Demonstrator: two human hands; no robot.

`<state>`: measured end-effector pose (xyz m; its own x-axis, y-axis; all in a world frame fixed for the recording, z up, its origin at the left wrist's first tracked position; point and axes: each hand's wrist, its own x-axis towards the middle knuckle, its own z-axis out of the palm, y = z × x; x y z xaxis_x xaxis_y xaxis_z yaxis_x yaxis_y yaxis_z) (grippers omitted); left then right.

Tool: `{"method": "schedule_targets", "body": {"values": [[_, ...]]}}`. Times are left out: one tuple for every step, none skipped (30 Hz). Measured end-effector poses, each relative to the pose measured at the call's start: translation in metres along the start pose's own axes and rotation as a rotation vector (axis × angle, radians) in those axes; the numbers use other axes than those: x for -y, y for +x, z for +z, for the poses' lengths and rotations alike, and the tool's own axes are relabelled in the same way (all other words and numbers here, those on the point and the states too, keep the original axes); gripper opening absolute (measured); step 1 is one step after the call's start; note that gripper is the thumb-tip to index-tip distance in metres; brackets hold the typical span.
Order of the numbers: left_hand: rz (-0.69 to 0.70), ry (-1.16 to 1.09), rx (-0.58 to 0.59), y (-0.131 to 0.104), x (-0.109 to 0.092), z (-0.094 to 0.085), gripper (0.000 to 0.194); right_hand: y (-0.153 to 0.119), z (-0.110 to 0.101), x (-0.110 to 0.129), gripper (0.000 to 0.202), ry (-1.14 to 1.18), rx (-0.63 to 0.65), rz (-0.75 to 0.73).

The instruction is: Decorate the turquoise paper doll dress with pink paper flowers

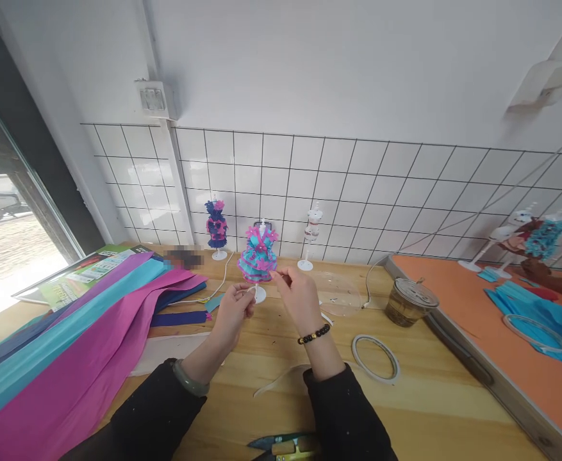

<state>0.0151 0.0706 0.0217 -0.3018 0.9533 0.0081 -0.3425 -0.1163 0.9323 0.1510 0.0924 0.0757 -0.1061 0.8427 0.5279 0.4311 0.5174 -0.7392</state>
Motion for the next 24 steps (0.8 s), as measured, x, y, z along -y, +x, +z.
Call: {"method": "schedule_targets", "body": {"values": [[-0.014,0.039,0.013,-0.004,-0.001,-0.003,0.031,0.0,-0.004,0.003,0.03,-0.005,-0.007,0.032],[-0.033,0.08,0.031,-0.007,-0.003,-0.006,0.032,-0.001,-0.008,0.007,0.033,-0.013,-0.018,0.066],[-0.055,0.124,0.055,-0.011,-0.004,-0.009,0.033,-0.001,-0.013,0.011,0.037,-0.024,-0.028,0.099],[-0.08,0.175,0.082,-0.014,-0.004,-0.012,0.034,-0.002,-0.017,0.015,0.042,-0.033,-0.037,0.122],[-0.101,0.23,0.114,-0.017,-0.005,-0.016,0.036,-0.003,-0.021,0.019,0.046,-0.038,-0.046,0.134],[-0.113,0.289,0.146,-0.02,-0.004,-0.02,0.037,-0.004,-0.025,0.023,0.049,-0.04,-0.048,0.14],[-0.12,0.348,0.179,-0.023,-0.004,-0.025,0.04,-0.006,-0.029,0.025,0.051,-0.043,-0.045,0.138],[-0.123,0.402,0.212,-0.024,-0.003,-0.031,0.042,-0.008,-0.032,0.027,0.053,-0.052,-0.036,0.129],[-0.127,0.45,0.245,-0.026,-0.002,-0.036,0.045,-0.011,-0.035,0.027,0.054,-0.067,-0.024,0.113],[-0.135,0.492,0.276,-0.027,-0.001,-0.042,0.048,-0.014,-0.037,0.026,0.056,-0.09,-0.011,0.092],[-0.142,0.532,0.299,-0.029,-0.001,-0.047,0.051,-0.019,-0.039,0.023,0.057,-0.118,0.008,0.073],[-0.143,0.571,0.315,-0.03,-0.001,-0.052,0.053,-0.024,-0.04,0.019,0.057,-0.148,0.041,0.061],[-0.135,0.614,0.323,-0.031,-0.001,-0.056,0.054,-0.03,-0.041,0.014,0.057,-0.179,0.09,0.06],[-0.114,0.658,0.325,-0.032,-0.002,-0.06,0.053,-0.037,-0.042,0.008,0.056,-0.21,0.152,0.073],[-0.089,0.703,0.321,-0.033,-0.003,-0.062,0.052,-0.045,-0.042,0.002,0.056,-0.24,0.232,0.099],[-0.065,0.744,0.314,-0.035,-0.003,-0.064,0.05,-0.053,-0.043,-0.005,0.055,-0.27,0.313,0.124],[-0.048,0.78,0.312,-0.037,-0.004,-0.065,0.049,-0.061,-0.043,-0.012,0.053,-0.291,0.391,0.145],[-0.037,0.811,0.316,-0.039,-0.004,-0.065,0.048,-0.068,-0.044,-0.018,0.051,-0.304,0.47,0.162],[-0.028,0.834,0.322,-0.041,-0.003,-0.065,0.048,-0.076,-0.044,-0.023,0.048,-0.317,0.534,0.171],[-0.02,0.847,0.332,-0.043,-0.003,-0.065,0.049,-0.083,-0.044,-0.027,0.041,-0.321,0.585,0.173],[-0.011,0.852,0.338,-0.045,-0.002,-0.065,0.05,-0.089,-0.044,-0.03,0.032,-0.318,0.621,0.172],[-0.003,0.85,0.339,-0.047,-0.001,-0.065,0.051,-0.095,-0.043,-0.031,0.021,-0.311,0.643,0.169],[0.005,0.841,0.335,-0.048,0.0,-0.065,0.052,-0.101,-0.041,-0.031,0.012,-0.305,0.656,0.163],[0.012,0.83,0.331,-0.049,0.001,-0.066,0.052,-0.106,-0.039,-0.03,0.011,-0.305,0.663,0.148]]}}
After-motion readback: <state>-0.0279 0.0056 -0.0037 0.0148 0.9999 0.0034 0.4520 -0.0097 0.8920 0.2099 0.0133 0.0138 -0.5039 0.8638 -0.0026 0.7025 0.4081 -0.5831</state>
